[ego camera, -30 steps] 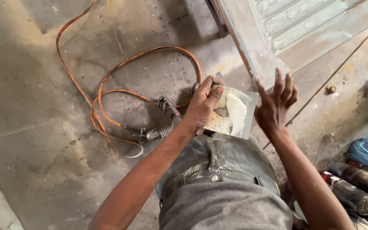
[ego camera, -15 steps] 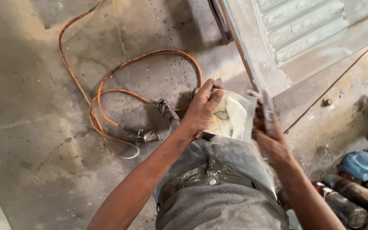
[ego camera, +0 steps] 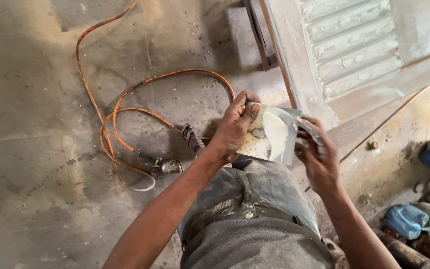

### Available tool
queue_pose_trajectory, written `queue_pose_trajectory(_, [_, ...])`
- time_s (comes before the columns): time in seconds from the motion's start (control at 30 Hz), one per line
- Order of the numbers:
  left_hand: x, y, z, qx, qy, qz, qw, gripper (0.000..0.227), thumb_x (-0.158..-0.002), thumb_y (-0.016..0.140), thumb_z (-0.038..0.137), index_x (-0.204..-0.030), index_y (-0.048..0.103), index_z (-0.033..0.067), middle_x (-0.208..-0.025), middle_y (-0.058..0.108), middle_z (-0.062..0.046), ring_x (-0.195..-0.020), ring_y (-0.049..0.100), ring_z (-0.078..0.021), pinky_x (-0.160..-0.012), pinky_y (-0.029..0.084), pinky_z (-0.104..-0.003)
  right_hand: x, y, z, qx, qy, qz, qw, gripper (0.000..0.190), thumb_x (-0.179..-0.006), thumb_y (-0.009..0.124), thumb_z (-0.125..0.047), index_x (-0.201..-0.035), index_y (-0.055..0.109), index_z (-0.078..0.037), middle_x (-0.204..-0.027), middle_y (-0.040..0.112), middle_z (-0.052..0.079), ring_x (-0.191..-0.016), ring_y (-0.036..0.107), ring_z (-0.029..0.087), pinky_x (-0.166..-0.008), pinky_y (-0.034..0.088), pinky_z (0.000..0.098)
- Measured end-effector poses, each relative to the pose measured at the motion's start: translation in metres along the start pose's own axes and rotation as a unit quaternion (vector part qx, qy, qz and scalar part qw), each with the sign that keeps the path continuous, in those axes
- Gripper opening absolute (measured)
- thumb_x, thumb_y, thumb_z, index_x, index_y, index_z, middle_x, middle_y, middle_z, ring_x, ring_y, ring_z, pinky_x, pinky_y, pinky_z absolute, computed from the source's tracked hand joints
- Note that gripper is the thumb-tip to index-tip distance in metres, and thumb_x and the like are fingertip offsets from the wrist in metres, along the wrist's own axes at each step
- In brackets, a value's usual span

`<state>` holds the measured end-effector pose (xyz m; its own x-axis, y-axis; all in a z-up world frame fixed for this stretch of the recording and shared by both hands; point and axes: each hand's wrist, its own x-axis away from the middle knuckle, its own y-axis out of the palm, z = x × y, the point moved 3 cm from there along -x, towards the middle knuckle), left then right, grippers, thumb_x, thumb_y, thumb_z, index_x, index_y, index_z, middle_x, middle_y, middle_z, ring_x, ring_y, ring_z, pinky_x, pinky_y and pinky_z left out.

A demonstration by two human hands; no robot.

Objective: The person applies a white substance to the edges and decorative details of a wooden panel using a small square piece of material and their fingers.

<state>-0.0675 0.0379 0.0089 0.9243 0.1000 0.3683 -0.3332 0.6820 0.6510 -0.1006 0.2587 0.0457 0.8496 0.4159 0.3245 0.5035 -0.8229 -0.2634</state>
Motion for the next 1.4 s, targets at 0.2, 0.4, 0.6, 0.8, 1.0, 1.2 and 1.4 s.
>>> queue_pose_trajectory(0.2, [-0.010,-0.011,0.019,0.077,0.042,0.052,0.995,0.016,-0.107,0.055,0.026,-0.113,0.056,0.0110,-0.081,0.050,0.002,-0.066,0.048,-0.0075,-0.056,0.052,-0.028,-0.037,-0.001,-0.005,-0.031,-0.139,-0.124,0.982,0.058,-0.090,0.050,0.013,-0.146,0.051,-0.002,-0.145,0.055,0.018,-0.132,0.055,0.025,-0.105,0.052,0.0412])
queue_pose_trajectory(0.4, [-0.002,-0.038,0.071,0.070,0.158,0.084,0.981,0.023,-0.107,0.060,0.030,-0.116,0.056,0.0095,-0.089,0.057,0.000,-0.075,0.057,-0.0108,-0.062,0.054,-0.029,-0.186,-0.005,0.026,0.296,-0.430,-0.130,0.843,0.033,-0.097,0.066,0.000,-0.126,0.053,0.007,-0.111,0.065,0.020,-0.092,0.065,0.027,-0.074,0.054,0.0377])
queue_pose_trajectory(0.6, [-0.002,-0.040,0.078,0.023,0.121,0.175,0.977,0.025,-0.101,0.058,0.033,-0.114,0.057,0.0113,-0.088,0.059,0.000,-0.072,0.060,-0.0099,-0.060,0.059,-0.029,-0.370,0.049,-0.020,0.525,-0.269,-0.015,0.807,0.038,-0.103,0.059,-0.012,-0.139,0.066,-0.005,-0.121,0.059,0.023,-0.112,0.058,0.036,-0.097,0.048,0.0523])
queue_pose_trajectory(0.8, [0.018,-0.042,0.042,0.069,0.126,0.157,0.977,0.024,-0.107,0.060,0.032,-0.113,0.055,0.0093,-0.089,0.057,0.000,-0.073,0.056,-0.0094,-0.059,0.053,-0.028,-0.464,0.067,-0.026,0.621,-0.398,0.093,0.668,0.048,-0.096,0.069,-0.026,-0.139,0.066,-0.005,-0.127,0.055,0.029,-0.115,0.053,0.041,-0.097,0.041,0.0607])
queue_pose_trajectory(1.0, [0.018,-0.048,0.026,0.090,0.090,0.150,0.980,0.024,-0.105,0.060,0.033,-0.114,0.057,0.0109,-0.087,0.058,0.001,-0.072,0.057,-0.0085,-0.059,0.052,-0.027,-0.413,0.061,-0.025,0.604,-0.286,0.028,0.743,0.050,-0.098,0.058,-0.001,-0.148,0.059,-0.004,-0.127,0.058,0.026,-0.113,0.056,0.038,-0.098,0.041,0.0606])
queue_pose_trajectory(1.2, [0.009,-0.052,0.051,0.060,0.091,0.174,0.979,0.024,-0.101,0.059,0.035,-0.108,0.057,0.0121,-0.080,0.060,-0.002,-0.063,0.058,-0.0104,-0.053,0.056,-0.028,-0.337,0.058,-0.025,0.590,-0.251,0.052,0.766,0.044,-0.102,0.061,-0.013,-0.145,0.061,-0.005,-0.109,0.061,0.024,-0.102,0.058,0.037,-0.092,0.042,0.0584])
queue_pose_trajectory(1.4, [0.013,-0.051,0.067,0.042,0.141,0.122,0.982,0.022,-0.107,0.061,0.033,-0.110,0.057,0.0118,-0.091,0.059,0.000,-0.072,0.057,-0.0082,-0.058,0.052,-0.025,-0.238,0.025,0.024,0.585,-0.179,0.039,0.790,0.052,-0.096,0.050,-0.005,-0.147,0.059,-0.005,-0.054,0.055,0.012,-0.042,0.049,0.022,-0.043,0.043,0.0454])
